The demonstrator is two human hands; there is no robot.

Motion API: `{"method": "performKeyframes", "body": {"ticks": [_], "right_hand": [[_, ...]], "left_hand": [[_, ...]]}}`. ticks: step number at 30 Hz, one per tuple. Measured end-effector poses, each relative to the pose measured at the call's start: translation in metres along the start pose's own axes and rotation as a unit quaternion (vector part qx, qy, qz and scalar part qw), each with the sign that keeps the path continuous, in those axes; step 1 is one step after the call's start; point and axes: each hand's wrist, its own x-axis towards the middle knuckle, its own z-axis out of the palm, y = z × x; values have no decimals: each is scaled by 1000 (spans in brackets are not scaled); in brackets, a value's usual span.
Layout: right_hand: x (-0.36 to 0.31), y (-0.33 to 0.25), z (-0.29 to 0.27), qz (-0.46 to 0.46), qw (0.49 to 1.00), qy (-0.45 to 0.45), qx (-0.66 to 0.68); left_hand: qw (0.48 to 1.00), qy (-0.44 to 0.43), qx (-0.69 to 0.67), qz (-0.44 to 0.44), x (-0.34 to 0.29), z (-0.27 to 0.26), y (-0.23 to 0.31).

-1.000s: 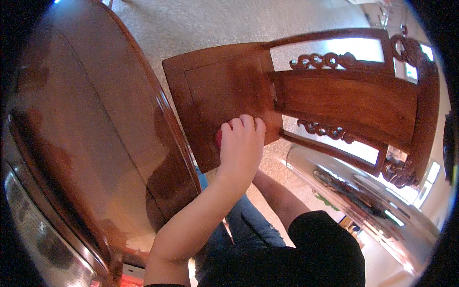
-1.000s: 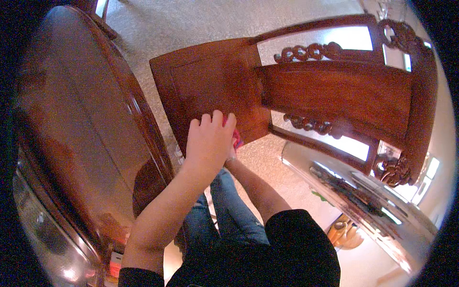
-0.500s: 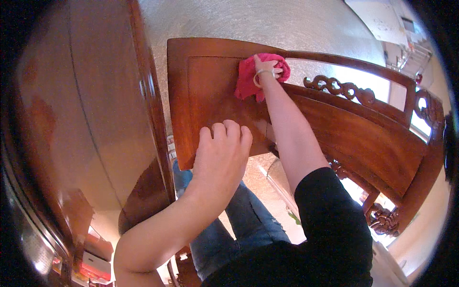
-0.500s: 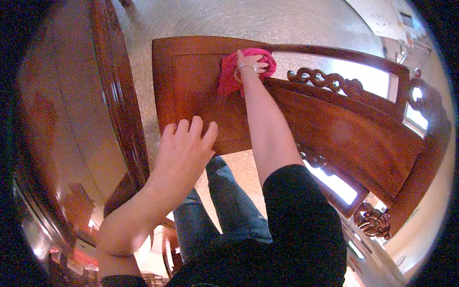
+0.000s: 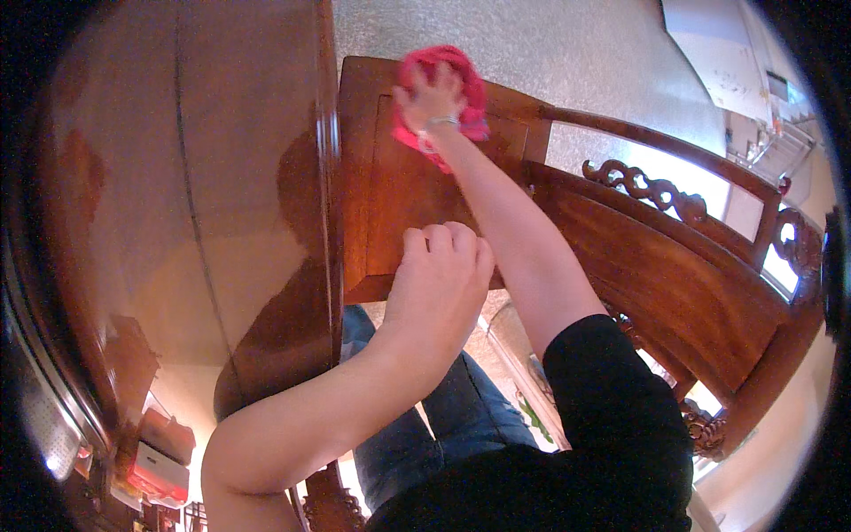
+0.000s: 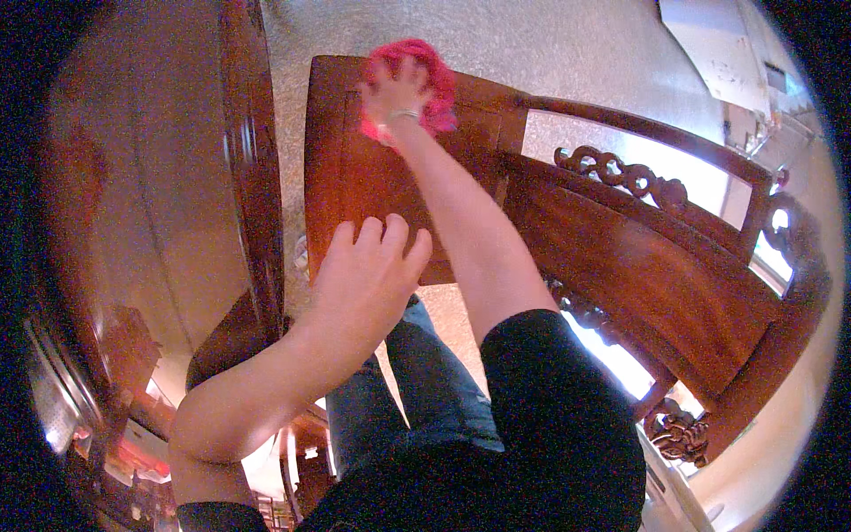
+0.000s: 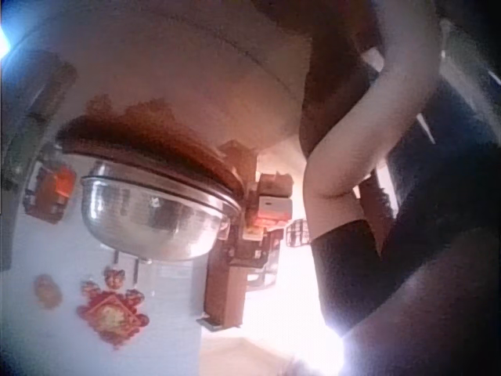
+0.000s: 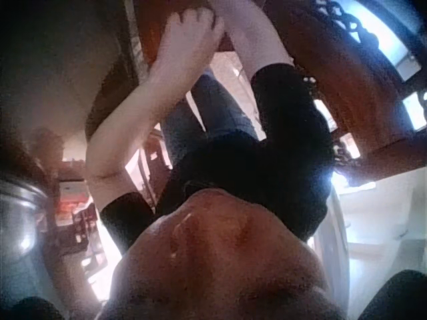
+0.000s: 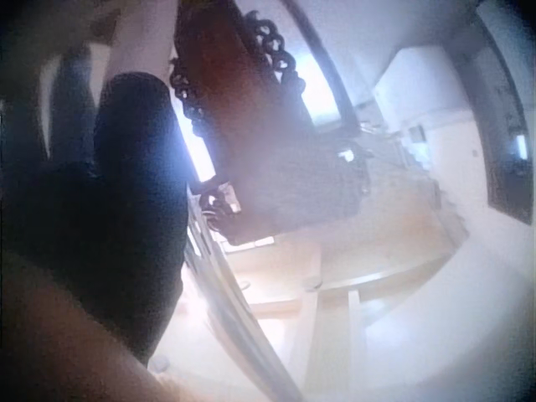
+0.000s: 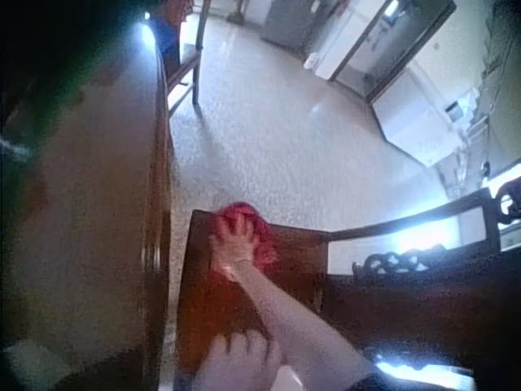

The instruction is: The person wipes a round wooden dining table and several surrounding chairs using a pink cloth. They move items like a tissue box and a green cup to reach the table surface, then wipe the chairs' seats and backrests before returning the items.

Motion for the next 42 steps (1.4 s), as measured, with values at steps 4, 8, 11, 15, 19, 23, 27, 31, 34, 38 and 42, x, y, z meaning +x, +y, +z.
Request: {"method": "performKeyframes", "body": {"ticks": [4,8,11,15,19,23,27,31,34,38,42], "right_hand": [[-29,-55,34,-142,986,88,11],[-86,-58,53,-261,961,79,34],[-148,-44,60,-321,945,53,36],[-236,-26,90,-348,935,-19,73],[-304,-14,118,-346,925,-99,122],[-351,-1,141,-320,919,-156,168],[-399,26,147,-260,907,-255,213],[-366,57,63,-21,796,-484,363],[-308,93,17,52,671,-502,544],[-179,131,5,-94,936,-72,333],[-115,133,-22,-72,977,151,135]], "left_hand": [[998,-57,11,11,0,-12,-4],[993,78,16,-89,4,-15,-10],[979,171,-64,-93,7,-24,-13],[969,199,-86,-121,6,-32,-11],[966,228,-74,-99,4,-27,-15],[968,218,-89,-83,6,-28,-14],[966,226,-94,-82,7,-31,-15],[963,232,-98,-91,2,-27,-19],[966,217,-115,-81,4,-30,-16],[971,202,-105,-76,3,-29,-15],[978,171,-107,-55,6,-30,-15]]}}
